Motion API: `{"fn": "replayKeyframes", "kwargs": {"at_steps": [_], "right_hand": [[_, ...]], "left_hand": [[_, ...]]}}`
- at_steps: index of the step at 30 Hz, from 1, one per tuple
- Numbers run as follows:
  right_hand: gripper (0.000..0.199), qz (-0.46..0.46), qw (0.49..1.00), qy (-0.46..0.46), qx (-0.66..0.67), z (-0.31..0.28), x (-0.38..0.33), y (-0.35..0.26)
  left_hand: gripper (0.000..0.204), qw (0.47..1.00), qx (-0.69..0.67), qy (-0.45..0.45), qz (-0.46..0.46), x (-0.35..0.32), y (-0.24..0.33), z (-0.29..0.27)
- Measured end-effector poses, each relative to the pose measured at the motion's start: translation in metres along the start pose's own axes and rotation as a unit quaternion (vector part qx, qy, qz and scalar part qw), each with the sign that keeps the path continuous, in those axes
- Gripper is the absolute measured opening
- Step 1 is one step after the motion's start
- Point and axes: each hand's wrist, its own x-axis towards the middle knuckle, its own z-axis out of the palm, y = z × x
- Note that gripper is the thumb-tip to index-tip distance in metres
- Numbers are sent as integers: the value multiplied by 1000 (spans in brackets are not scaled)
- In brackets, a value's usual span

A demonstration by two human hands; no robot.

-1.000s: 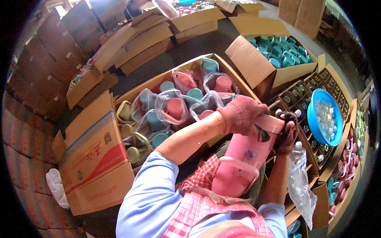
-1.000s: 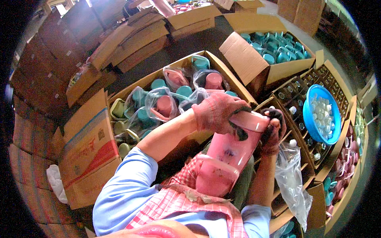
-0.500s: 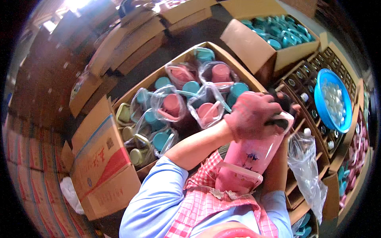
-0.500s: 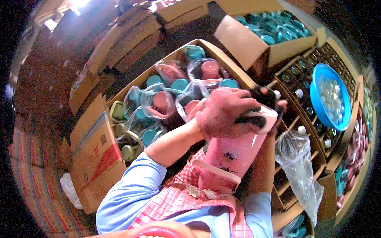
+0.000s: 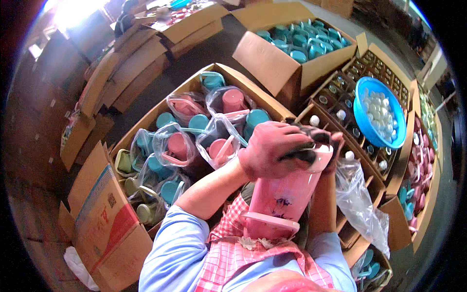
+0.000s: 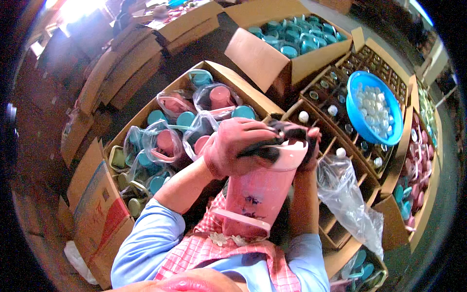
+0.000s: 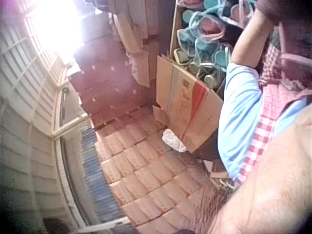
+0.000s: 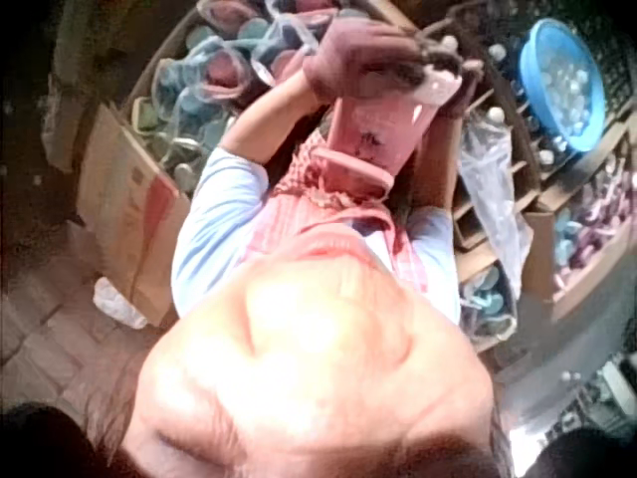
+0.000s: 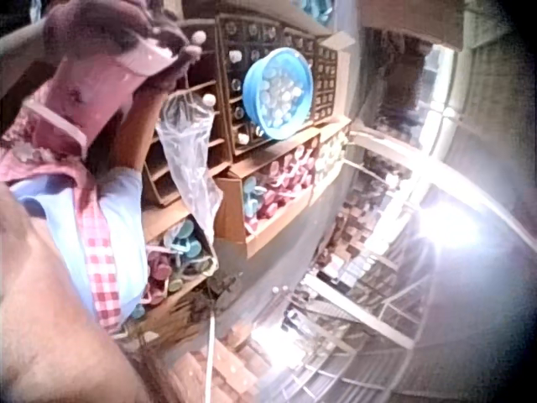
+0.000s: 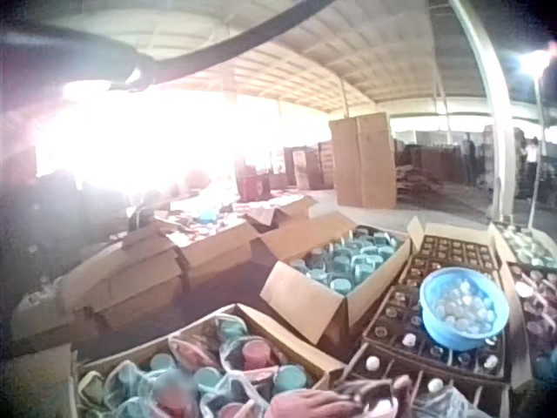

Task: The person packs pink plastic containers into clear plastic bags and places them into a cardboard box. They also handle and organize other colorful containers, including blue and green ones, within the box.

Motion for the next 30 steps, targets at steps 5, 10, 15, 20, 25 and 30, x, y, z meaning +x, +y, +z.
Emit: {"fn": "replayKeyframes", "kwargs": {"at_steps": [5,10,15,20,25,30], "right_hand": [[72,2,983,5,-186,47,-3,-43],[46,53,849,-296,-434,96,29,-122],[28,24,701,-377,-605,134,30,-136],[30,202,438,-171,-859,185,-2,-157],[26,214,444,-107,-864,163,-14,-169],[36,-17,604,-367,-707,175,-15,-177]], "left_hand": [[53,934,-349,72,-27,-22,-44,-9],[40,732,-646,11,-213,-26,-33,77],[42,647,-709,-21,-280,-44,-7,112],[44,697,-614,19,-370,-69,-10,119],[46,747,-532,28,-396,-82,-7,108],[44,606,-747,-34,-269,-51,2,103]]}}
